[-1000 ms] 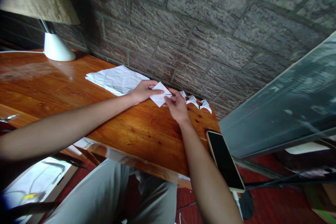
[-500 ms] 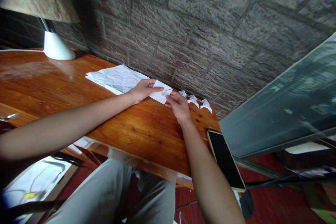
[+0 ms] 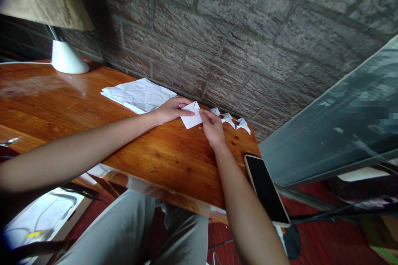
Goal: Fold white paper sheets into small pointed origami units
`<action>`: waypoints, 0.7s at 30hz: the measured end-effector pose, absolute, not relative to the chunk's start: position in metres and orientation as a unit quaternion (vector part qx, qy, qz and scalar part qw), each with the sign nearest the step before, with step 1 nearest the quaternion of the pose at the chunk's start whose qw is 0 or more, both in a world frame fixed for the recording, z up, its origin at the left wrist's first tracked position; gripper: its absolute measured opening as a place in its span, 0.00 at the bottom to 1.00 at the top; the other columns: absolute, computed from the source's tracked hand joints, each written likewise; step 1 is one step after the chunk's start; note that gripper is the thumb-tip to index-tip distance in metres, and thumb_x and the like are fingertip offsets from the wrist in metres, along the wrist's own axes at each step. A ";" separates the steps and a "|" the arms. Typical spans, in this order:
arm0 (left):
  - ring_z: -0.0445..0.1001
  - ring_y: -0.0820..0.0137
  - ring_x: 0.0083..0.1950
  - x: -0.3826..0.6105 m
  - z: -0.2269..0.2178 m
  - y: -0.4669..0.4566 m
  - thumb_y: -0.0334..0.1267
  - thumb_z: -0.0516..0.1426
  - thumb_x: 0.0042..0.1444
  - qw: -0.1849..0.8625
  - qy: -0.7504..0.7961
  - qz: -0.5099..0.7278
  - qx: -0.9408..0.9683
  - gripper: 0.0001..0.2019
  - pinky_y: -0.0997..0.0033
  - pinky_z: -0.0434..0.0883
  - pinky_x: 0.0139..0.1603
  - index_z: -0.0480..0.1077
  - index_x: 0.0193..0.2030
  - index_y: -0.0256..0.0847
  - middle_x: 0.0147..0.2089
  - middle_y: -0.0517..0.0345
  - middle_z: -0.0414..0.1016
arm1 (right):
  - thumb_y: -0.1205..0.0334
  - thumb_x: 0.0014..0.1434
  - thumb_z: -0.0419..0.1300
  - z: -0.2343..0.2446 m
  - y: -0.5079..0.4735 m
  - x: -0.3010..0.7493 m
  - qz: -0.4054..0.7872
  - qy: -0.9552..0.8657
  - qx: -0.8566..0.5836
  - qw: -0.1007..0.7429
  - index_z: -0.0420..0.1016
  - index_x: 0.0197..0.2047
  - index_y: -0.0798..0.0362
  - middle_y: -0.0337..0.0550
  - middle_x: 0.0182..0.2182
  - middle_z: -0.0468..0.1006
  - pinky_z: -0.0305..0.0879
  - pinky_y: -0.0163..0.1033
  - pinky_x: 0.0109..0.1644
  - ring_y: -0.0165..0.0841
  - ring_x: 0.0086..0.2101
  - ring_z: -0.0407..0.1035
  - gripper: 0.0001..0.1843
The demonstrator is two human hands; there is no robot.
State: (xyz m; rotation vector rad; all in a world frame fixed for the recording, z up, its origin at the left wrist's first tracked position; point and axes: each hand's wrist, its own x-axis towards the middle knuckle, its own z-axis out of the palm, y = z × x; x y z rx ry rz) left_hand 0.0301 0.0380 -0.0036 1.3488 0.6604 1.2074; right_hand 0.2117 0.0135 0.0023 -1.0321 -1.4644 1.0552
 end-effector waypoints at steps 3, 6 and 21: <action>0.77 0.68 0.35 0.030 -0.005 0.038 0.36 0.72 0.38 0.569 0.278 0.509 0.583 0.21 0.68 0.71 0.41 0.78 0.42 0.34 0.36 0.55 0.82 | 0.41 0.49 0.68 0.004 0.012 0.213 0.437 -0.622 -0.419 0.497 0.83 0.36 0.52 0.39 0.28 0.77 0.62 0.32 0.26 0.28 0.27 0.64 0.22; 0.77 0.69 0.36 0.031 -0.005 0.037 0.39 0.72 0.40 0.565 0.275 0.504 0.593 0.22 0.69 0.70 0.40 0.78 0.44 0.35 0.37 0.55 0.81 | 0.42 0.51 0.67 0.007 0.011 0.216 0.433 -0.636 -0.415 0.486 0.83 0.39 0.51 0.40 0.29 0.78 0.64 0.33 0.27 0.29 0.28 0.66 0.21; 0.78 0.67 0.37 0.030 -0.002 0.033 0.43 0.73 0.39 0.573 0.251 0.486 0.610 0.23 0.68 0.71 0.41 0.79 0.41 0.34 0.38 0.52 0.83 | 0.42 0.54 0.64 0.010 0.008 0.219 0.380 -0.685 -0.413 0.465 0.82 0.43 0.51 0.41 0.32 0.81 0.64 0.36 0.30 0.31 0.29 0.68 0.22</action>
